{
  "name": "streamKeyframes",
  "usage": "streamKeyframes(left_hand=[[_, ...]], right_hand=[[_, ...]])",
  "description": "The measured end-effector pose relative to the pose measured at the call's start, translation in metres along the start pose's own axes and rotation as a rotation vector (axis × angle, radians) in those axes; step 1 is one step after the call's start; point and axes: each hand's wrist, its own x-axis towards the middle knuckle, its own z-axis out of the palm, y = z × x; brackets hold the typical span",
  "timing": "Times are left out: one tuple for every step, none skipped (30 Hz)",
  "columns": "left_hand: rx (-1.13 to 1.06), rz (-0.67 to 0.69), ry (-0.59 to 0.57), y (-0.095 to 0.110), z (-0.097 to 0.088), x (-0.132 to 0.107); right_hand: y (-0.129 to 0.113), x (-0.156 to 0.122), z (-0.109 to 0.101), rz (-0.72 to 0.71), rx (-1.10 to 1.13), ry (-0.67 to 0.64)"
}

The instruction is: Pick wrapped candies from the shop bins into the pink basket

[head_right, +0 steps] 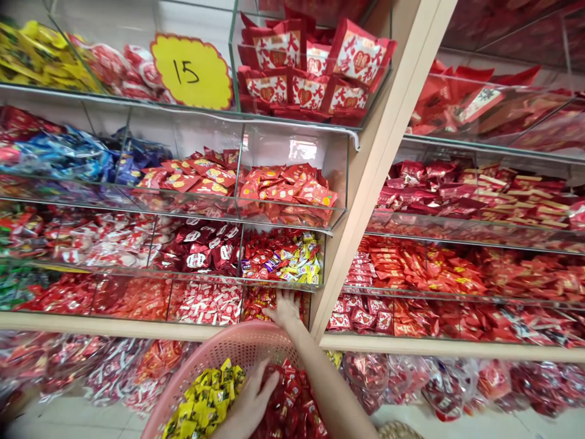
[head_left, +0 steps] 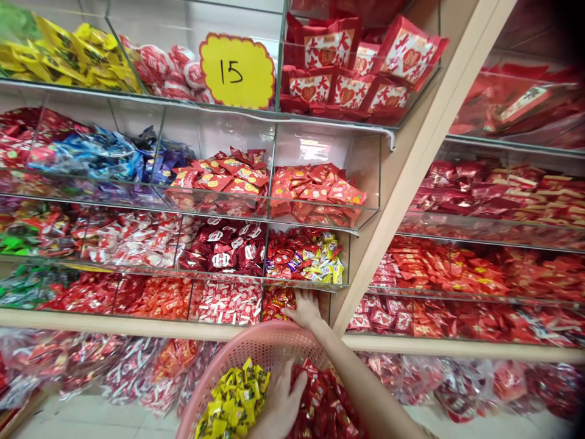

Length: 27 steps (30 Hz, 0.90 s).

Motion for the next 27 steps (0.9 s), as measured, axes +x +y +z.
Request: streamKeyframes(left_hand=[[-0.034,0.067,0.027,0.001,-0.01,-0.003],[-0.068,0.111,0.069,0.002,-0.022,-0.006],[-0.096,0.139,0.124,0.002,-0.034,-0.007],[-0.127,0.151,0.185,0.001,-0.046,-0.008],[-0.164,0.152,0.249,0.0,-0.059,-0.009],[-0.193,0.159,0.342,-0.001,-0.071,-0.008],[-0.203,0.189,0.434,-0.003,-0.084,-0.006],[-0.197,0.23,0.525,-0.005,-0.095,-0.004],[-0.17,0.266,0.592,-0.008,-0.105,-0.002],[-0.154,0.291,0.659,-0.011,-0.114,0.0],[-0.14,0.297,0.692,-0.014,-0.12,0.003],[-0.131,0.292,0.724,-0.017,-0.125,0.005],[-0.127,0.283,0.75,-0.02,-0.129,0.007],[-0.125,0.271,0.772,-0.023,-0.13,0.008],[-0.123,0.256,0.788,-0.026,-0.131,0.009],[-0.119,0.241,0.797,-0.029,-0.131,0.01],[-0.116,0.227,0.797,-0.032,-0.13,0.01],[-0.112,0.217,0.791,-0.034,-0.13,0.01],[-0.11,0.213,0.785,-0.035,-0.129,0.01],[-0.109,0.215,0.778,-0.036,-0.128,0.01],[-0.108,0.222,0.778,-0.037,-0.128,0.01],[-0.107,0.229,0.783,-0.037,-0.127,0.01],[-0.105,0.236,0.789,-0.037,-0.127,0.01],[-0.102,0.241,0.795,-0.037,-0.127,0.01],[-0.099,0.245,0.798,-0.037,-0.127,0.01],[-0.095,0.248,0.798,-0.037,-0.127,0.01],[-0.087,0.252,0.797,-0.037,-0.127,0.01]], right_hand=[[0.001,0.006,0.002,0.002,-0.008,-0.019],[0.002,0.01,0.005,0.005,-0.014,-0.042],[0.003,0.014,0.007,0.01,-0.017,-0.069],[0.004,0.017,0.009,0.015,-0.019,-0.093],[0.004,0.019,0.011,0.02,-0.024,-0.108],[0.005,0.02,0.013,0.021,-0.03,-0.115],[0.005,0.021,0.014,0.019,-0.037,-0.113],[0.005,0.021,0.015,0.014,-0.046,-0.106],[0.005,0.021,0.015,0.008,-0.055,-0.097],[0.005,0.022,0.015,0.003,-0.064,-0.09],[0.005,0.023,0.014,0.0,-0.073,-0.091],[0.004,0.024,0.013,0.0,-0.081,-0.096],[0.004,0.025,0.011,0.001,-0.087,-0.101],[0.004,0.026,0.01,0.0,-0.091,-0.107],[0.005,0.027,0.008,-0.002,-0.094,-0.11],[0.005,0.028,0.007,-0.006,-0.095,-0.11],[0.005,0.028,0.007,-0.013,-0.094,-0.107],[0.006,0.028,0.006,-0.021,-0.092,-0.102],[0.007,0.028,0.007,-0.029,-0.09,-0.097],[0.008,0.027,0.007,-0.035,-0.088,-0.09],[0.009,0.026,0.008,-0.038,-0.087,-0.083],[0.009,0.025,0.009,-0.04,-0.087,-0.077],[0.009,0.024,0.01,-0.042,-0.087,-0.07],[0.009,0.024,0.011,-0.044,-0.087,-0.066],[0.009,0.023,0.011,-0.047,-0.089,-0.067],[0.009,0.023,0.011,-0.051,-0.091,-0.071],[0.008,0.023,0.011,-0.057,-0.094,-0.077]])
